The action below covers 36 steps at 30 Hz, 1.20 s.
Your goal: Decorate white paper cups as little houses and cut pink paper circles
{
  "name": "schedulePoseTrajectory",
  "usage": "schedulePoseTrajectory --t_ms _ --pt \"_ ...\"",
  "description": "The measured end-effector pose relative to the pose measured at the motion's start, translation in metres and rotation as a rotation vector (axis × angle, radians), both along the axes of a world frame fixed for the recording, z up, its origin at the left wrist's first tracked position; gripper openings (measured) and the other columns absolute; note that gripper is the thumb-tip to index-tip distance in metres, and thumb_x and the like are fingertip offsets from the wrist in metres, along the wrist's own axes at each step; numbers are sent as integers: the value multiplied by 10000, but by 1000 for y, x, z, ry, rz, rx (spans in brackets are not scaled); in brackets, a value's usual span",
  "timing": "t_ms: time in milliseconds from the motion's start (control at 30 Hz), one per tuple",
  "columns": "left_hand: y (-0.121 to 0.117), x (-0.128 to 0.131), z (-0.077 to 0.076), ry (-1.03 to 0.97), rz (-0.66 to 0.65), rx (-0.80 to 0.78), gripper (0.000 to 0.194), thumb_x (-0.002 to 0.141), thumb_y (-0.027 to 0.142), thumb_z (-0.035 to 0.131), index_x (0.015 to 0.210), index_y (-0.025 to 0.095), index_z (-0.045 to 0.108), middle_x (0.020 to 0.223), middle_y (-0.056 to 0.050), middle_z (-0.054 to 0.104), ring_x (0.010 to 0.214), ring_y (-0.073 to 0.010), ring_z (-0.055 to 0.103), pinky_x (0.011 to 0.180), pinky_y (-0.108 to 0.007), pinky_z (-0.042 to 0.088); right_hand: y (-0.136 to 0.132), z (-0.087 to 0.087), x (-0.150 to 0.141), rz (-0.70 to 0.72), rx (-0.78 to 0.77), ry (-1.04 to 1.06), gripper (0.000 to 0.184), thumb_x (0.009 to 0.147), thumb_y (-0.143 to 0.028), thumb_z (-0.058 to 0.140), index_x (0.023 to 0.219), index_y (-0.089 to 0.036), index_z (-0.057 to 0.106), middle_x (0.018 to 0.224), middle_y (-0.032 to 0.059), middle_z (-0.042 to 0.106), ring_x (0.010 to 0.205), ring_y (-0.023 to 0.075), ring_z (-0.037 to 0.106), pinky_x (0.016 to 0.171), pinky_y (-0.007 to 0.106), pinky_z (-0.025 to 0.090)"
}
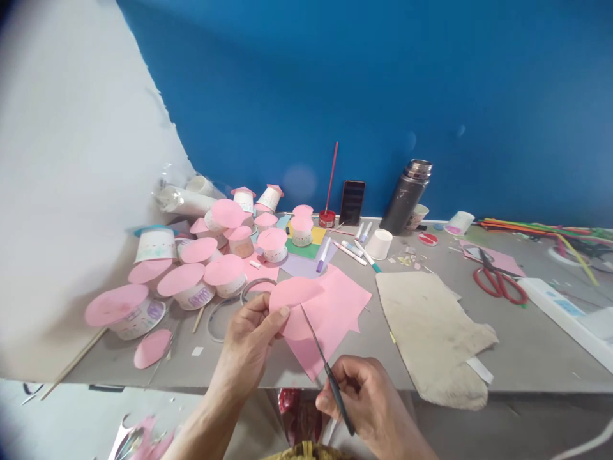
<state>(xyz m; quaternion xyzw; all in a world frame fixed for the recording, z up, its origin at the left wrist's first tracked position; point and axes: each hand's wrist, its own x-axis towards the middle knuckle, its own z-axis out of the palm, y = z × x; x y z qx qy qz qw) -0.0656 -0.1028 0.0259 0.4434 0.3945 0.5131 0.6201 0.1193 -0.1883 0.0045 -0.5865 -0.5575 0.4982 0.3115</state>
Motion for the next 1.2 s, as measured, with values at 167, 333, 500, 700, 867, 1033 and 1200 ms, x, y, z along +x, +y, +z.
schedulePoseTrajectory --t_ms 167,333,500,700,867,1033,1200 --pt "-1 -1 3 -2 7 1 292 788 355 732 670 176 533 598 55 472 578 -79 394 566 -204 322 1 0 -1 -2 4 -24 457 751 -584 692 622 -189 503 610 -25 390 605 125 336 540 271 252" --pt "-1 -1 -1 -23 10 -26 293 767 351 761 676 172 547 592 55 474 567 -75 384 551 -199 314 -1 -6 0 -24 7 2 475 753 -597 707 621 -192 497 604 -31 379 592 118 316 514 261 234" --pt "1 -1 -7 -107 -25 -83 250 768 340 772 714 167 599 632 35 541 591 -83 446 581 -204 380 -1 -9 0 -26 -1 23 499 761 -625 702 627 -194 491 614 -37 358 595 115 305 513 256 231" --pt "-1 1 0 -192 -44 -163 227 717 329 804 724 153 662 652 13 598 584 -89 504 587 -214 454 -1 -11 1 -36 6 21 509 751 -607 719 612 -202 443 610 -44 341 593 109 290 511 247 229" --pt "-2 3 6 -194 -84 -196 260 703 354 819 805 124 754 679 -21 650 603 -104 548 596 -225 500 -3 -15 2 -42 1 17 504 764 -582 729 617 -205 430 615 -46 340 600 109 292 511 243 231" --pt "-3 5 8 -244 -105 -225 277 679 352 840 818 119 783 690 -47 695 606 -119 583 609 -241 522 -5 -14 2 -37 0 18 500 748 -546 771 617 -200 434 617 -50 343 606 107 279 525 248 221" --pt "-3 7 12 -303 -115 -258 277 626 345 878 722 114 759 659 -45 684 622 -113 587 593 -211 510 -5 -11 3 -13 -8 4 476 775 -544 751 636 -203 449 633 -35 379 625 120 318 535 250 246"
